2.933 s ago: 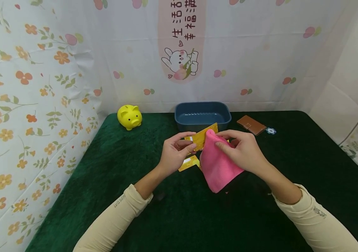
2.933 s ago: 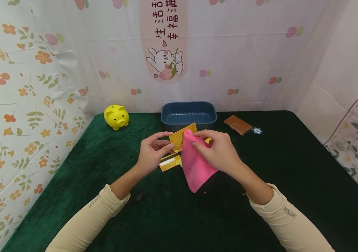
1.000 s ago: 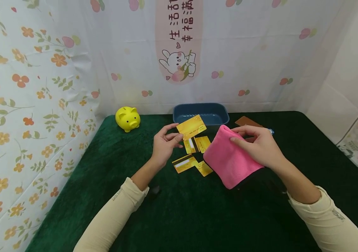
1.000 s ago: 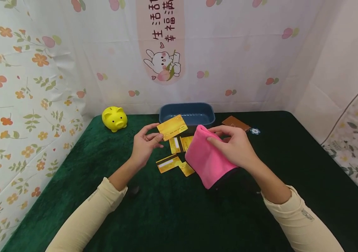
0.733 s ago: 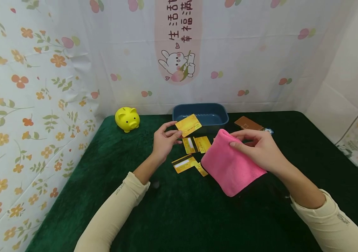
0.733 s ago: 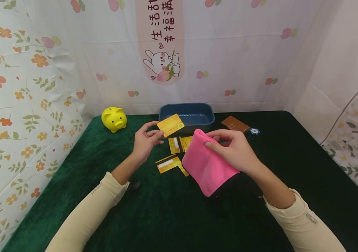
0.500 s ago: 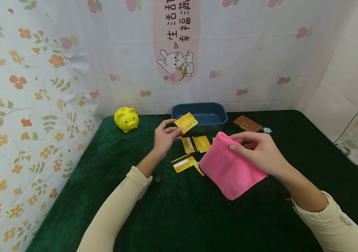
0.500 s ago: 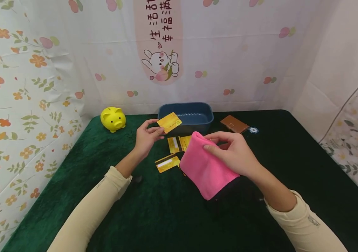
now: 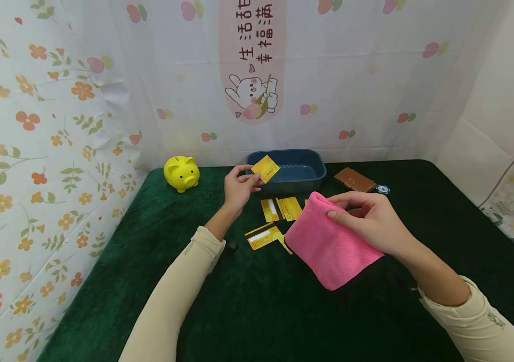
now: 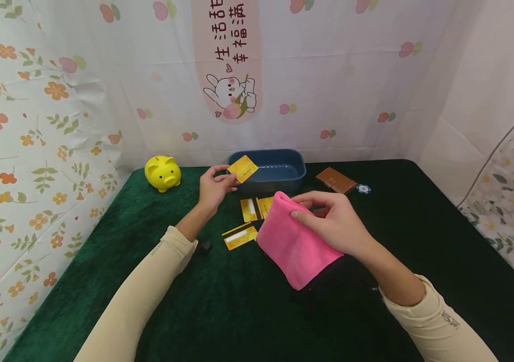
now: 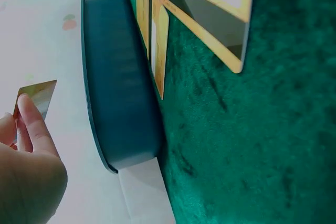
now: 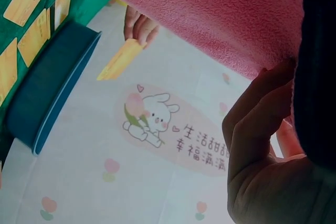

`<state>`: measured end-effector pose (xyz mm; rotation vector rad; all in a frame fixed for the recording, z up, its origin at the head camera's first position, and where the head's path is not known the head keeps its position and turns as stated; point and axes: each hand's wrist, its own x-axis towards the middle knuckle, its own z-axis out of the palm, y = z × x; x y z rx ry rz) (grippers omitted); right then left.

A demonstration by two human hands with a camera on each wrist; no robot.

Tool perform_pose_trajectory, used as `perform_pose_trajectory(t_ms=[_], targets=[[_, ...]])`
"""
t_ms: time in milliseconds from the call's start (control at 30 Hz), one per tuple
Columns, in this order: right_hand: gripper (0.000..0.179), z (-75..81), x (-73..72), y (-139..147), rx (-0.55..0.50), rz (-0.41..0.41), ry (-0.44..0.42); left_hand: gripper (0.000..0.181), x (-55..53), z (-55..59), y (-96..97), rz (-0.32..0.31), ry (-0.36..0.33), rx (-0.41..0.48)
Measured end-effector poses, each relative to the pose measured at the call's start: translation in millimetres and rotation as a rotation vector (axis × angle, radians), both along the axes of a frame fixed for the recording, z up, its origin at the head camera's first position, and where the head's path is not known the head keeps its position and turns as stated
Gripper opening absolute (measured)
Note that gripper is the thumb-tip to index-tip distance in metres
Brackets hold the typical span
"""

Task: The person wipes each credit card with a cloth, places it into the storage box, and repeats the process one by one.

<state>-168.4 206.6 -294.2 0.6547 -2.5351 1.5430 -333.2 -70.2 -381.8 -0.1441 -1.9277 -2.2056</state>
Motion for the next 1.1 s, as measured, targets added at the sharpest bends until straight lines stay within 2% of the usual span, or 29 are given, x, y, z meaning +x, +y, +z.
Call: perform_pose_trajectory(t_ms=[233, 467, 667, 800, 933, 1100], targets=[[0.025, 0.4, 0.9, 0.7, -0.001, 0.001, -0.004, 0.027, -8.2, -2.8, 0.2, 0.025, -0.035, -0.002], [0.025, -1.4, 1.9, 1.8, 0.003, -0.007, -0.019, 0.025, -13.8, -7.0, -0.8, 0.063, -0.020, 0.002], [0.025, -3.2, 2.5, 2.0, 0.003, -0.003, -0.023, 0.023, -16.2, -5.5, -2.1, 0.085, -0.020, 0.013], [0.025, -4.8, 2.1, 2.4, 0.000, 0.002, -0.011, 0.023, -19.9, -3.5, -2.6, 0.091, -0.047, 0.000], [0.024, -6.1, 1.1, 2.5, 0.004, 0.011, -0.004, 0.026, -22.6, -1.9, -4.7, 0.086, -0.107, -0.053], [0.025, -6.8, 0.6, 3.2, 0.014, 0.006, -0.016, 0.027, -22.4, -4.1, -9.5, 0.093, -0.183, -0.191]])
